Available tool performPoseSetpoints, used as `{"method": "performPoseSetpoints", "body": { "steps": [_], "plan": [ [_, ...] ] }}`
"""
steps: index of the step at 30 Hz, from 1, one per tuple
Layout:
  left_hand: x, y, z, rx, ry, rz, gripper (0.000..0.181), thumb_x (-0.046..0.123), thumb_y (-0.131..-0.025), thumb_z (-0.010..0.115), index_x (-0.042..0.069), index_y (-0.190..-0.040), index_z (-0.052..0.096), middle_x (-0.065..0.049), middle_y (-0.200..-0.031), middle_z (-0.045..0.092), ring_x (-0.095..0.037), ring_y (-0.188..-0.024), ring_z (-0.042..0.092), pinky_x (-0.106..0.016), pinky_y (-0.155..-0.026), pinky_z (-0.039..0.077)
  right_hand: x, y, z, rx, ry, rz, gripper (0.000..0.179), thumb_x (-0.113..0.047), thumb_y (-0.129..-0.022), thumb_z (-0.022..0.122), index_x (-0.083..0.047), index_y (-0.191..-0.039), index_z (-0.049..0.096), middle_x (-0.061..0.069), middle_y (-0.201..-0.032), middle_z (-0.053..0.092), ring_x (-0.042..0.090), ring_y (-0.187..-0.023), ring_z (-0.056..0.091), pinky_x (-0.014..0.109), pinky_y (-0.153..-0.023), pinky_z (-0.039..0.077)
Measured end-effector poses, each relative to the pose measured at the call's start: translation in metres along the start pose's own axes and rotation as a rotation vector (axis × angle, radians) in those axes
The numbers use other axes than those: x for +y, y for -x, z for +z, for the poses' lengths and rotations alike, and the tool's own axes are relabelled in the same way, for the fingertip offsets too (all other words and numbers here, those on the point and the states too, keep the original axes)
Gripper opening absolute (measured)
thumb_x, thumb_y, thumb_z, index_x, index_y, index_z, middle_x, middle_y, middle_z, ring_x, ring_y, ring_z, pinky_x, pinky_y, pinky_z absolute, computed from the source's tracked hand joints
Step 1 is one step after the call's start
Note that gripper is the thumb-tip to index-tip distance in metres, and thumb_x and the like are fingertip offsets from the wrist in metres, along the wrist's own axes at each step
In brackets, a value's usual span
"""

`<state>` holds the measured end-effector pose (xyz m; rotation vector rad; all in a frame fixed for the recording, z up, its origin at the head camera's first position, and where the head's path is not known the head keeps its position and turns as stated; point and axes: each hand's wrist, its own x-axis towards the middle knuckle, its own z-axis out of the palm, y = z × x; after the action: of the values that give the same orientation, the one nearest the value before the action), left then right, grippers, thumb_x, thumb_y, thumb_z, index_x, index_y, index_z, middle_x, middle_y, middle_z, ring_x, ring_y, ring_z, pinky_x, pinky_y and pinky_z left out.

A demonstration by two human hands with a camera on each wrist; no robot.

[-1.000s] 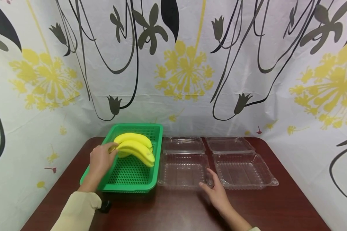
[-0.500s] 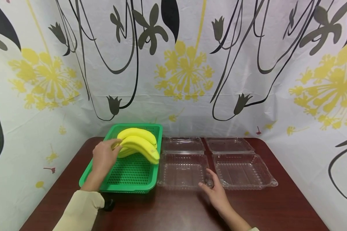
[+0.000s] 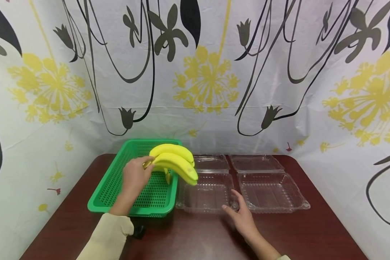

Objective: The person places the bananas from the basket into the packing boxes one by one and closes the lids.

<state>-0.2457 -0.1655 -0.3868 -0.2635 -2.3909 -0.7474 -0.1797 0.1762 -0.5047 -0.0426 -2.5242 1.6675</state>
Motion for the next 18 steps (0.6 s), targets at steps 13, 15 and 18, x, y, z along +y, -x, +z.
{"method": "performPoseSetpoints", "body": {
  "steps": [13,15,18],
  "plan": [
    [0.040,0.005,0.029,-0.039,0.003,-0.005,0.023,0.013,-0.083,0.078,0.010,-0.106,0.076,-0.010,-0.097,0.072,-0.029,-0.085,0.065,-0.044,-0.070,0.052,0.002,0.000,0.002,0.022,-0.019,0.001,0.068,-0.022,-0.089,0.072,-0.013,-0.147,0.037,0.021,-0.146,0.040,0.019,-0.079,0.052,0.033,-0.071,0.045],
    [0.046,0.008,0.034,-0.047,-0.014,0.014,0.023,0.013,-0.083,0.078,0.011,-0.106,0.076,-0.009,-0.097,0.072,-0.029,-0.085,0.064,-0.044,-0.071,0.052,0.002,0.000,0.002,0.026,-0.011,-0.001,0.068,-0.021,-0.089,0.071,-0.012,-0.147,0.037,0.022,-0.146,0.039,0.019,-0.082,0.054,0.033,-0.071,0.046],
    [0.054,0.013,0.042,-0.052,-0.049,0.056,0.023,0.013,-0.082,0.079,0.011,-0.105,0.076,-0.007,-0.096,0.072,-0.029,-0.084,0.064,-0.044,-0.073,0.053,0.002,0.000,0.003,0.028,-0.001,-0.001,0.067,-0.020,-0.090,0.070,-0.012,-0.147,0.036,0.022,-0.147,0.038,0.023,-0.090,0.056,0.034,-0.073,0.046]
  ]
}}
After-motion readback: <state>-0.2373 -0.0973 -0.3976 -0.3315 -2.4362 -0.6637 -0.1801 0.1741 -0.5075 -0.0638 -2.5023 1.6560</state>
